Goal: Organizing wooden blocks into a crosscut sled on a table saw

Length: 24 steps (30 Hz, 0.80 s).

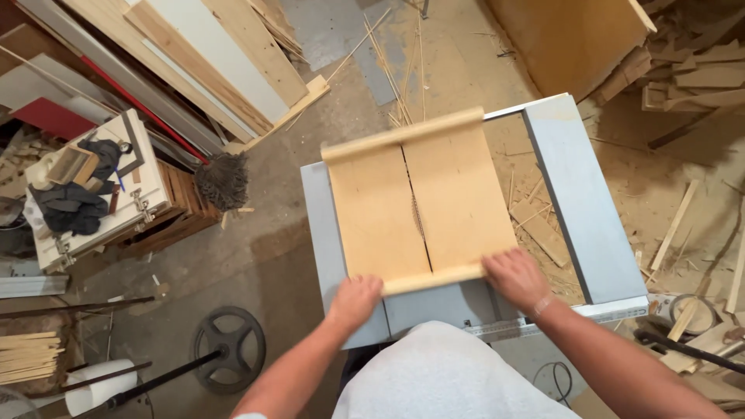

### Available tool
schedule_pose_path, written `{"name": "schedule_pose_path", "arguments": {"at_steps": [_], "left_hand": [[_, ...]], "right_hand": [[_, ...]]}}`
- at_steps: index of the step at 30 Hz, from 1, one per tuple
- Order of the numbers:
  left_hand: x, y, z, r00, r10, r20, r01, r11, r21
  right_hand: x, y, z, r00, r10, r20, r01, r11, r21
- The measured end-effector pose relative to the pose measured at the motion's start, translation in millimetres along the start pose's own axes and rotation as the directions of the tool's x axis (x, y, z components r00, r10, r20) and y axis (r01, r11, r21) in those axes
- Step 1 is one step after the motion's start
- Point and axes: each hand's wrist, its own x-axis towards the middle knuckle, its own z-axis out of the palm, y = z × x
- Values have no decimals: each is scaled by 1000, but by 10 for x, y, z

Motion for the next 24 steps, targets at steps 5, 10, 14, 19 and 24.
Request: {"name": "schedule_pose_path", "arguments": {"at_steps": [5,10,14,19,24], "left_hand": [[1155,-633,-661,900,-430,-73,436,877,204],[1581,-1084,-367,776,-628,51,616,774,150],[1310,-758,-618,835,-535,131,528,845,87],[73,251,-670,884,-296,363,348,933,-87],[-1128,874,381,935,3,355,164,884,-438]], "right_hand": [[1478,512,80,966,206,-156,-234,953,-195],[2093,763,150,934,356,-10,-353,922,-159],[1698,573,-114,940,303,155,-279,947,-161],[-467,-83,610,984,130,123,-121,990,-79],[-1441,-684,-147,940,85,332,-132,984,122]]}}
